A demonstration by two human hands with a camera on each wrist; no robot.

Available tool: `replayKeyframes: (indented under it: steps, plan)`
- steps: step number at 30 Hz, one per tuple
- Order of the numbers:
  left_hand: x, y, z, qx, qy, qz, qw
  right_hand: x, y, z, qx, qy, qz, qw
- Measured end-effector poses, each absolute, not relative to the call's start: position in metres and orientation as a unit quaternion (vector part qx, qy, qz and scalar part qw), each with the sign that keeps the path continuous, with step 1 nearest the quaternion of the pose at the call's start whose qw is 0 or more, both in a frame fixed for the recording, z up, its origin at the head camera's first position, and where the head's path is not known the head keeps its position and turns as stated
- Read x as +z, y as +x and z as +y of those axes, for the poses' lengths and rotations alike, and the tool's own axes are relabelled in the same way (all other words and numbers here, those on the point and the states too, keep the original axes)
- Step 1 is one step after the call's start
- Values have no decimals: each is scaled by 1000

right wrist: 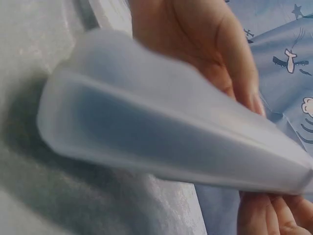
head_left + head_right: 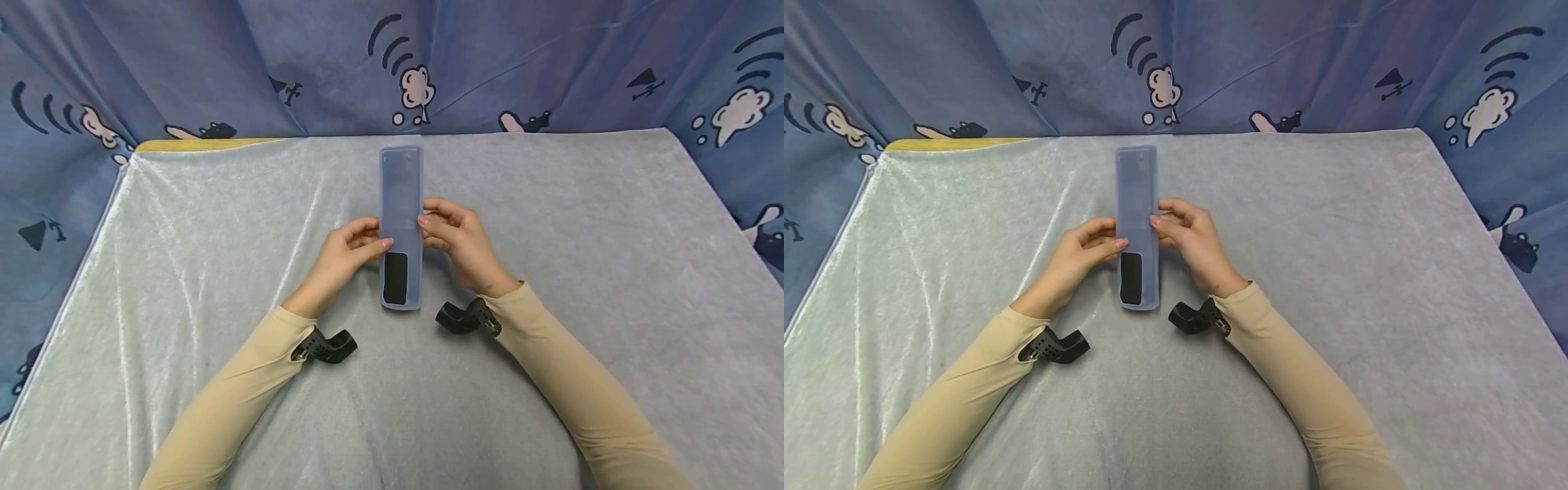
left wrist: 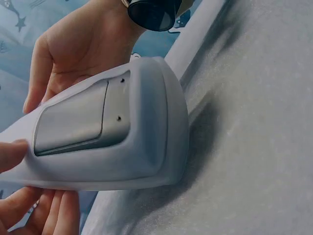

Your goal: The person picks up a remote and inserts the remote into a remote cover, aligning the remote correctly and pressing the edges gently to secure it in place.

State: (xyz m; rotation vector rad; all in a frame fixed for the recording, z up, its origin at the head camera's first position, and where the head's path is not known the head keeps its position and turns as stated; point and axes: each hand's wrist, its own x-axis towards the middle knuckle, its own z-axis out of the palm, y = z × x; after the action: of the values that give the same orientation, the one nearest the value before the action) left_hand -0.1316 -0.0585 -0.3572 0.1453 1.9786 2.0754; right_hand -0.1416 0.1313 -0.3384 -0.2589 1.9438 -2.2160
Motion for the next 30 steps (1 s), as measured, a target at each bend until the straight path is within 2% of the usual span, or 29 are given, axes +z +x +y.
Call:
replayKeyframes:
  steps: [10,20,30]
  plan:
    - [-353,-129,-59,688,63,720,65,-330,-139,128,-724,-63,681,89]
    - [-351,-128,-60,683,43,721,114,-335,-135,124,-710,-85,697,52]
    - [-351,-128,-60,692,36,709,132,-337,-133,121,-711,-110,692,57]
